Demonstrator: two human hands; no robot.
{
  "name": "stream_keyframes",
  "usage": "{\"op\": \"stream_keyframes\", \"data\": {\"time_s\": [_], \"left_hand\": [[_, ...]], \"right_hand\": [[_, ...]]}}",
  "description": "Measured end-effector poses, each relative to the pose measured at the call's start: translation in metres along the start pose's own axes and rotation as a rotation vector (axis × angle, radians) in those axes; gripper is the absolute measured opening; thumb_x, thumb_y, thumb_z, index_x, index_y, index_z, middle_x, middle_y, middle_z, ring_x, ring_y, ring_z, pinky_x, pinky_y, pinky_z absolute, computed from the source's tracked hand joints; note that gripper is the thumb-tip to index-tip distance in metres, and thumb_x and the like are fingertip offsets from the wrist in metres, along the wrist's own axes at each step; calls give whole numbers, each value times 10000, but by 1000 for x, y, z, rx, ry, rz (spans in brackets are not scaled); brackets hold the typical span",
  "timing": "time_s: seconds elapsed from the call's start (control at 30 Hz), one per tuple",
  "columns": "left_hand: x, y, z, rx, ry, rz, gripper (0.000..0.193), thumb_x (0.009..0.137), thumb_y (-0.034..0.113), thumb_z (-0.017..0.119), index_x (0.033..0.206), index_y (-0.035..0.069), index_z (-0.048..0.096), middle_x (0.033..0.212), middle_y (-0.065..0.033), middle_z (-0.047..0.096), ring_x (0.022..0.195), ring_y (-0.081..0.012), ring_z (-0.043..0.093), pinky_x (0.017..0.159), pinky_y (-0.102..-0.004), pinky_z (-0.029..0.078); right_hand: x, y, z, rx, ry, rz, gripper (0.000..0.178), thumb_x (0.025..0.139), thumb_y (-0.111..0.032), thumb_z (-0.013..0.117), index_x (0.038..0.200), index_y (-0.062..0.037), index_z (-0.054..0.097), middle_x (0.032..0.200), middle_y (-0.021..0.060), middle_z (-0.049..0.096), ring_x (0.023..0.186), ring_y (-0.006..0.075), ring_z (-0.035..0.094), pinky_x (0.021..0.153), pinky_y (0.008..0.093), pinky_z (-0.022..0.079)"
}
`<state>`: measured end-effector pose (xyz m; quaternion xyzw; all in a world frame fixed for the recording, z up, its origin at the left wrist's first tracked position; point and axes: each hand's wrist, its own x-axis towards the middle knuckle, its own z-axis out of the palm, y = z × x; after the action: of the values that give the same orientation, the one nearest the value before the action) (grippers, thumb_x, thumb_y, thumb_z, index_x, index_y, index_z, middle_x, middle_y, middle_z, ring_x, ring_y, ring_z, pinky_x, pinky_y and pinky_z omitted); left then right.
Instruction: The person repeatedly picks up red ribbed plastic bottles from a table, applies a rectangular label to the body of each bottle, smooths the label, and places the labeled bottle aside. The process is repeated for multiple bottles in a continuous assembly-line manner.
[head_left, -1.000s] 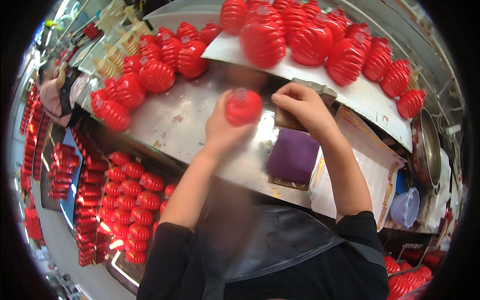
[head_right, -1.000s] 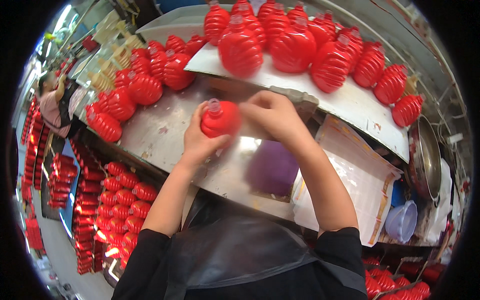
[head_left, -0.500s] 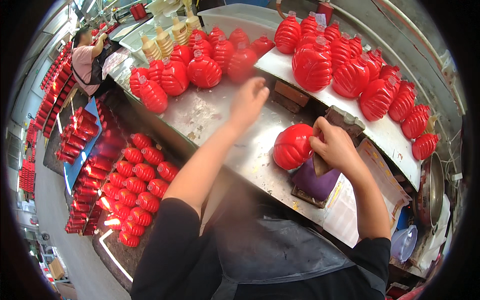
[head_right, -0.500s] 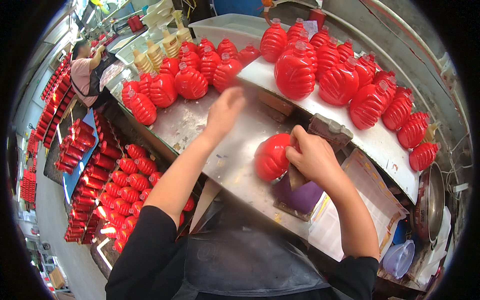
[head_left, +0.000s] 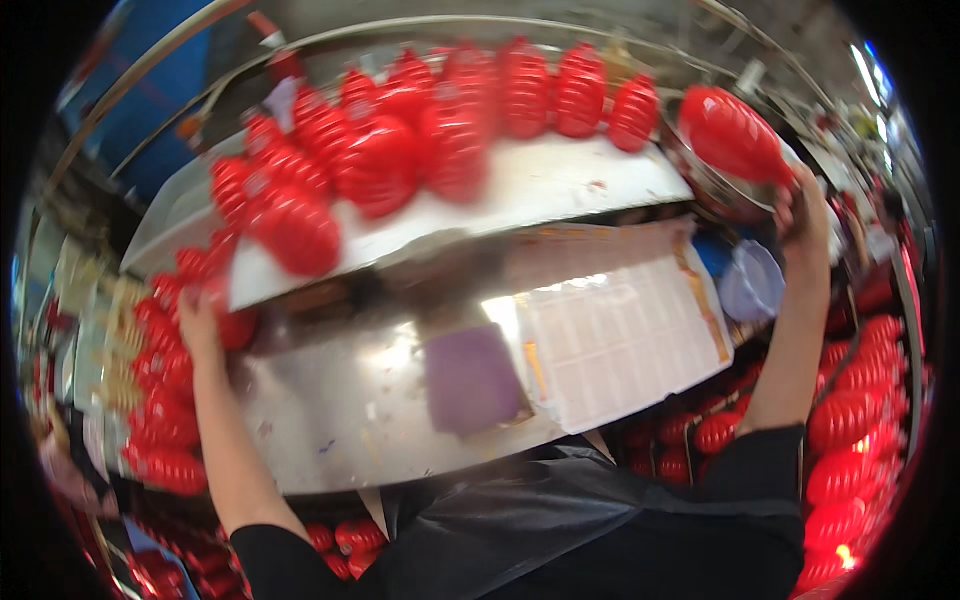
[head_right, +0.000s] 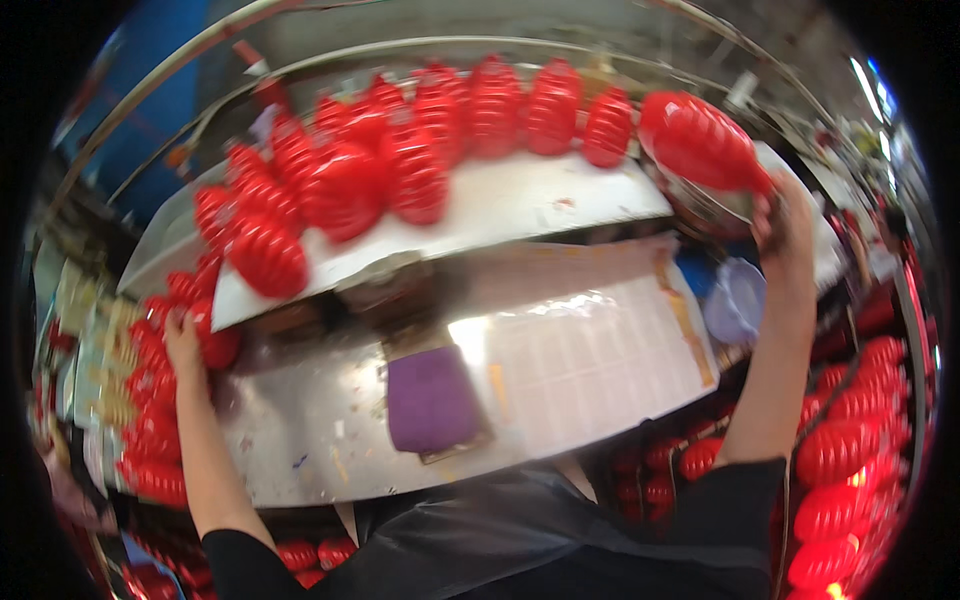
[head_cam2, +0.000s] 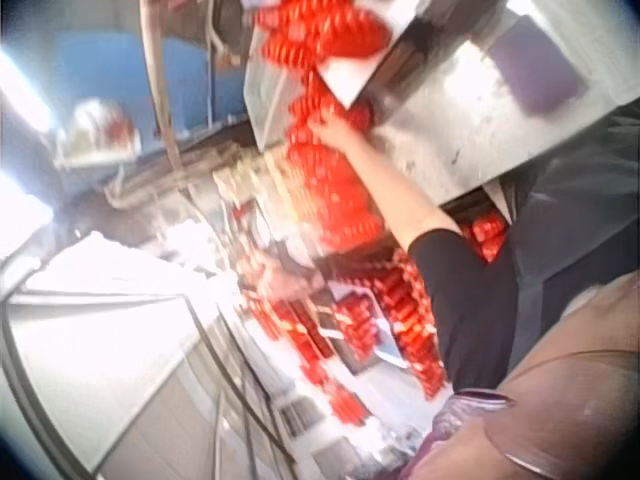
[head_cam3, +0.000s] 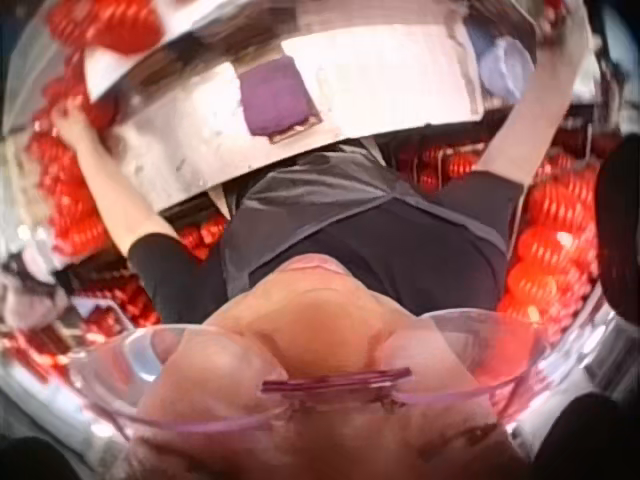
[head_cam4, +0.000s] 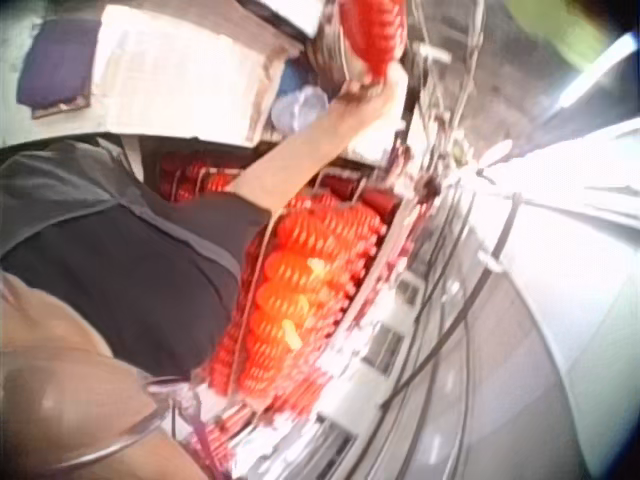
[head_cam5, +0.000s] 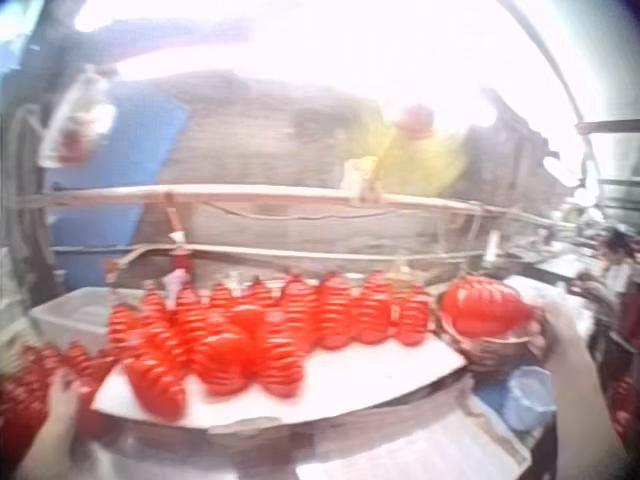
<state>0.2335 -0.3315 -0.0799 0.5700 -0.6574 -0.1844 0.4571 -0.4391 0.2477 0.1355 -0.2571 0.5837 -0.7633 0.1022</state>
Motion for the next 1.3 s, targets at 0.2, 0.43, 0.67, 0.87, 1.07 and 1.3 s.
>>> {"op": "stream_keyframes", "data": {"time_s": [0.2, 0.43, 0.67, 0.87, 1.07, 1.3], "left_hand": [[-1, 2, -10, -11, 48, -63, 430, 1032, 278, 683, 1314, -46, 651, 1236, -163, 721, 1139, -261, 670, 1033, -362, 495], [-69, 26, -40, 43, 214, -20, 366, 1049, 233, 671, 1273, -56, 661, 1218, -142, 717, 1134, -229, 669, 1031, -351, 498], [-152, 80, -55, 10, 113, -38, 306, 1077, 188, 635, 1259, -58, 638, 1198, -122, 710, 1113, -187, 661, 1035, -322, 498], [-209, 125, -50, -273, -32, -51, 244, 1084, 122, 609, 1257, -49, 628, 1210, -112, 706, 1117, -171, 655, 1022, -316, 507], [-254, 157, -33, -239, -165, -9, 256, 1069, 93, 610, 1285, -43, 625, 1238, -127, 713, 1145, -185, 657, 1047, -329, 493], [-266, 184, -22, -53, -122, 72, 443, 1066, 182, 617, 1452, -23, 547, 1350, -187, 673, 1242, -268, 640, 1101, -394, 466]], "right_hand": [[119, 63, -58, -353, 306, -157, 171, 989, -219, 624, 947, -63, 679, 732, 8, 636, 516, 124, 550, 470, 270, 445], [187, 130, -113, -578, 385, 77, 235, 938, -180, 574, 772, -57, 685, 615, 28, 621, 489, 123, 542, 465, 312, 370], [210, 129, -125, -1152, 99, 248, 210, 852, -172, 662, 770, 4, 740, 650, 101, 673, 486, 179, 580, 493, 362, 414], [202, 116, -100, -1549, -122, 323, 281, 746, -230, 735, 829, 39, 733, 712, 149, 683, 629, 254, 667, 595, 393, 487], [216, 151, -108, -939, 262, 42, 261, 850, -192, 633, 612, -93, 677, 520, 8, 555, 405, 141, 444, 448, 330, 315], [206, 106, -123, -448, 431, 198, 281, 897, -229, 678, 951, 36, 751, 834, 82, 710, 734, 154, 644, 654, 328, 496]]}}
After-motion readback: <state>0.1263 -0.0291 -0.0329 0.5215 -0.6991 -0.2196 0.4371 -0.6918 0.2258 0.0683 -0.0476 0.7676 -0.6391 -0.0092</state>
